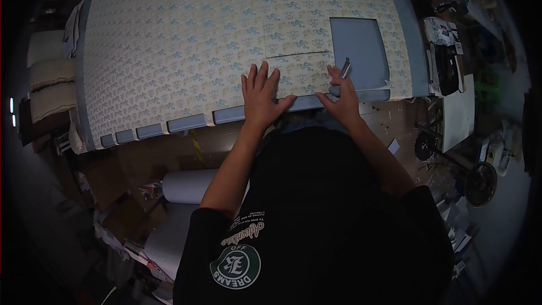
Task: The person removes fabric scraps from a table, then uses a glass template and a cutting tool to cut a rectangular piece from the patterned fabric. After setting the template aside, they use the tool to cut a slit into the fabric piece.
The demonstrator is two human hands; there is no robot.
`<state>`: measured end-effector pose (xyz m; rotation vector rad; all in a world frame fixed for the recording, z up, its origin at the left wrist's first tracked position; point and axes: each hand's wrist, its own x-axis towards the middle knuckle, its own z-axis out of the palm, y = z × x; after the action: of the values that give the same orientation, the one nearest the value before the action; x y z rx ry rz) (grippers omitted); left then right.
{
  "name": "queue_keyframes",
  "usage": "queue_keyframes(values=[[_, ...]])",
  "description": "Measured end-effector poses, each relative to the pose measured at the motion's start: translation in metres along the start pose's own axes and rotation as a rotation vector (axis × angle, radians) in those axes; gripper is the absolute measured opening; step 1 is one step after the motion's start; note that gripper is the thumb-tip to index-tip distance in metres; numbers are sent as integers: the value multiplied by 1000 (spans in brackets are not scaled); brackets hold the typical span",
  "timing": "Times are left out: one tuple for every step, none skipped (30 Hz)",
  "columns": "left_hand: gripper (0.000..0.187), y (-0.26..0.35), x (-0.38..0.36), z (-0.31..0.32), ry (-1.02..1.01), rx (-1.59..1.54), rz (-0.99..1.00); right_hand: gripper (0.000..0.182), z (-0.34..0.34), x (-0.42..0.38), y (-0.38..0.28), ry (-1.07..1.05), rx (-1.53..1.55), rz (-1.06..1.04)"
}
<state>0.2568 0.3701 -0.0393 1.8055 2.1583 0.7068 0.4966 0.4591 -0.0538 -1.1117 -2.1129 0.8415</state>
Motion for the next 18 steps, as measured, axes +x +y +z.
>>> queue_keyframes(values=[[80, 0, 0, 0, -1, 0, 0, 76, 1, 0, 1, -14, -24, 17], [80, 1, 0, 0, -1, 2, 1, 76, 1, -1, 1, -29, -47, 33], [79, 1, 0, -1, -1, 5, 1, 76, 2, 0, 3, -31, -45, 33], [79, 0, 0, -1, -3, 6, 0, 77, 2, 2, 7, -16, -83, -54], [79, -1, 0, -1, 2, 2, 4, 78, 3, 3, 9, 0, -122, -142], [78, -1, 0, 0, 5, -3, 8, 78, 3, 1, 10, -2, -123, -141], [78, 0, 0, 0, 5, -5, 6, 72, 1, 1, 9, -24, -115, -110], [77, -1, 0, 0, 4, -15, 4, 65, 0, 1, 7, -46, -107, -81], [77, -1, 0, -1, 2, -25, 1, 65, -2, 2, 6, -48, -107, -80], [77, -1, -1, 0, 0, -25, -2, 57, -3, 2, 4, -83, -84, -21], [76, -2, -1, 0, 3, -21, 6, 49, -4, 2, 2, -118, -60, 38], [76, -2, -1, 1, 6, -18, 16, 49, -4, 3, 0, -120, -60, 39], [76, -2, -1, 0, 5, -21, 15, 46, -4, 4, -2, -127, -45, 73], [75, -2, 0, 0, 5, -13, 8, 44, -5, 3, -3, -132, -34, 108], [75, -1, -1, 1, 3, -9, 2, 44, -6, 3, -3, -135, -43, 115], [75, -1, -2, 2, -3, -19, 1, 44, -5, 3, -2, -103, -72, 40], [75, -1, -1, 2, 9, -12, 9, 44, -5, 4, -1, -72, -99, -38], [75, -2, -2, 2, 21, -2, 17, 44, -5, 3, 1, -73, -101, -33]])
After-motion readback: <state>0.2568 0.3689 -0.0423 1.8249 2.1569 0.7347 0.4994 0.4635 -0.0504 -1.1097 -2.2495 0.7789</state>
